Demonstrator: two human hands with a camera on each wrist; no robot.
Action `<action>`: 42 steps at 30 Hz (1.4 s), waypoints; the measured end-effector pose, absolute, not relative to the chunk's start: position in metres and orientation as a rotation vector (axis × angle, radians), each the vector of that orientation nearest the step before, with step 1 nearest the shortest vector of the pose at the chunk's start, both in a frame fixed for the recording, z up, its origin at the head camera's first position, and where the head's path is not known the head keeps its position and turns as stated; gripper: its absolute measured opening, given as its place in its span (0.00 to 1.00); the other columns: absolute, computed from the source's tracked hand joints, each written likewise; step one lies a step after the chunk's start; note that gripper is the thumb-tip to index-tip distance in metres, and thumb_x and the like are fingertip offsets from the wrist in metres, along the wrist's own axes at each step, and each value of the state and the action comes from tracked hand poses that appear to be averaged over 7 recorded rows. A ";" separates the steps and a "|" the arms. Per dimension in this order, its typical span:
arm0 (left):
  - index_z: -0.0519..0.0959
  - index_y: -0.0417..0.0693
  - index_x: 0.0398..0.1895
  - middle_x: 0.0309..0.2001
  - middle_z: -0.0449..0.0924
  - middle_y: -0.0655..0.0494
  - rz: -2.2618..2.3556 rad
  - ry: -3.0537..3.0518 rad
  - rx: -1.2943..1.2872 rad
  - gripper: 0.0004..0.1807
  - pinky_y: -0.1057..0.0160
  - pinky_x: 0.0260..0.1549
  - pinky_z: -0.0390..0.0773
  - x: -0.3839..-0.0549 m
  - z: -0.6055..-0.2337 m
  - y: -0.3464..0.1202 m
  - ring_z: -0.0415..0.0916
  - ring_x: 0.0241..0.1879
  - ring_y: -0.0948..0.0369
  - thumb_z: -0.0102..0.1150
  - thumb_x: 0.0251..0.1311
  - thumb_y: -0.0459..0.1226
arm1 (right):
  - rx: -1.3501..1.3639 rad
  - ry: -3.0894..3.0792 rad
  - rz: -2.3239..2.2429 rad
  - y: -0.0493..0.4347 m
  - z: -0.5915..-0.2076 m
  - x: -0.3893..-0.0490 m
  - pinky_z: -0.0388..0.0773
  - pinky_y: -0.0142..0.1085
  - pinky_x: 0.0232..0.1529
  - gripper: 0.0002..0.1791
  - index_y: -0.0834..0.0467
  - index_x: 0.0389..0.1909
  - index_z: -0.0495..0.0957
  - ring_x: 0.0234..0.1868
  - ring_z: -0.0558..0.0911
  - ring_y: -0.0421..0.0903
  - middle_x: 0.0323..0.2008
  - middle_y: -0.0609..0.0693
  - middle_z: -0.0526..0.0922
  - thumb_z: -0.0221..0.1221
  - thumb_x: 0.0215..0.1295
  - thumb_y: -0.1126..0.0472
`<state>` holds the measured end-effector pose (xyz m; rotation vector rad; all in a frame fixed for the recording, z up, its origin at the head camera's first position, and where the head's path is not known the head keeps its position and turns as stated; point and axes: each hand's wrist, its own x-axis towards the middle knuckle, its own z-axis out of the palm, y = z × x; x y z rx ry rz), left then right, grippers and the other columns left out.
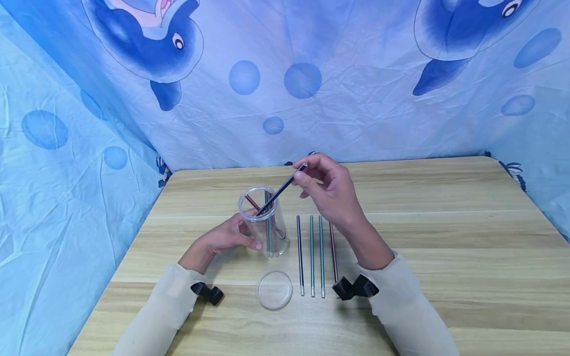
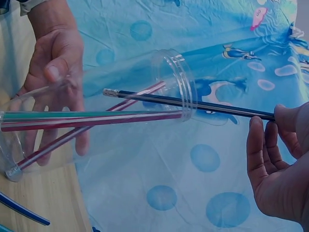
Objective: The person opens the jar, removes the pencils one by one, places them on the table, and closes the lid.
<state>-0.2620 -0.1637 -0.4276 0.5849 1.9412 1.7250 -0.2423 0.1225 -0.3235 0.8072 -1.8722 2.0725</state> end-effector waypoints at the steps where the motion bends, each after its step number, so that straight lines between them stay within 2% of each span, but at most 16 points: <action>1: 0.63 0.38 0.72 0.67 0.70 0.41 1.727 1.940 0.590 0.48 0.50 0.64 0.65 -0.262 -0.427 -0.164 0.68 0.65 0.45 0.74 0.44 0.24 | 0.803 -1.864 2.071 0.123 -0.323 -0.242 0.80 0.33 0.30 0.09 0.70 0.48 0.77 0.37 0.81 0.48 0.37 0.55 0.80 0.58 0.69 0.71; 11: 0.63 0.39 0.73 0.68 0.70 0.41 1.734 1.925 0.595 0.48 0.49 0.66 0.63 -0.262 -0.427 -0.163 0.67 0.66 0.45 0.73 0.44 0.24 | 0.792 -1.845 2.057 0.128 -0.320 -0.243 0.80 0.34 0.30 0.08 0.70 0.46 0.77 0.35 0.81 0.48 0.36 0.56 0.79 0.57 0.68 0.75; 17: 0.63 0.39 0.73 0.67 0.70 0.41 1.732 1.932 0.604 0.48 0.49 0.65 0.64 -0.262 -0.428 -0.163 0.68 0.65 0.45 0.73 0.44 0.24 | 0.806 -1.801 2.079 0.132 -0.320 -0.243 0.79 0.33 0.29 0.09 0.63 0.44 0.80 0.36 0.81 0.49 0.36 0.56 0.80 0.56 0.68 0.75; 24: 0.64 0.40 0.72 0.67 0.70 0.42 1.726 1.937 0.598 0.48 0.49 0.65 0.64 -0.263 -0.429 -0.163 0.68 0.65 0.45 0.73 0.44 0.24 | 0.795 -1.824 2.071 0.137 -0.318 -0.243 0.79 0.33 0.29 0.09 0.74 0.47 0.75 0.36 0.81 0.49 0.35 0.56 0.80 0.56 0.68 0.75; 32: 0.65 0.40 0.72 0.67 0.70 0.43 1.725 1.949 0.587 0.48 0.48 0.66 0.63 -0.263 -0.430 -0.162 0.68 0.65 0.46 0.73 0.43 0.23 | 0.784 -1.927 2.060 0.149 -0.314 -0.241 0.80 0.33 0.31 0.07 0.61 0.44 0.80 0.36 0.82 0.48 0.35 0.56 0.82 0.58 0.69 0.71; 42: 0.66 0.38 0.71 0.67 0.71 0.42 1.727 1.965 0.577 0.47 0.48 0.65 0.64 -0.262 -0.429 -0.162 0.68 0.65 0.45 0.73 0.41 0.23 | 0.822 -1.913 2.103 0.152 -0.311 -0.240 0.83 0.37 0.33 0.07 0.63 0.45 0.80 0.37 0.84 0.49 0.37 0.58 0.82 0.58 0.69 0.71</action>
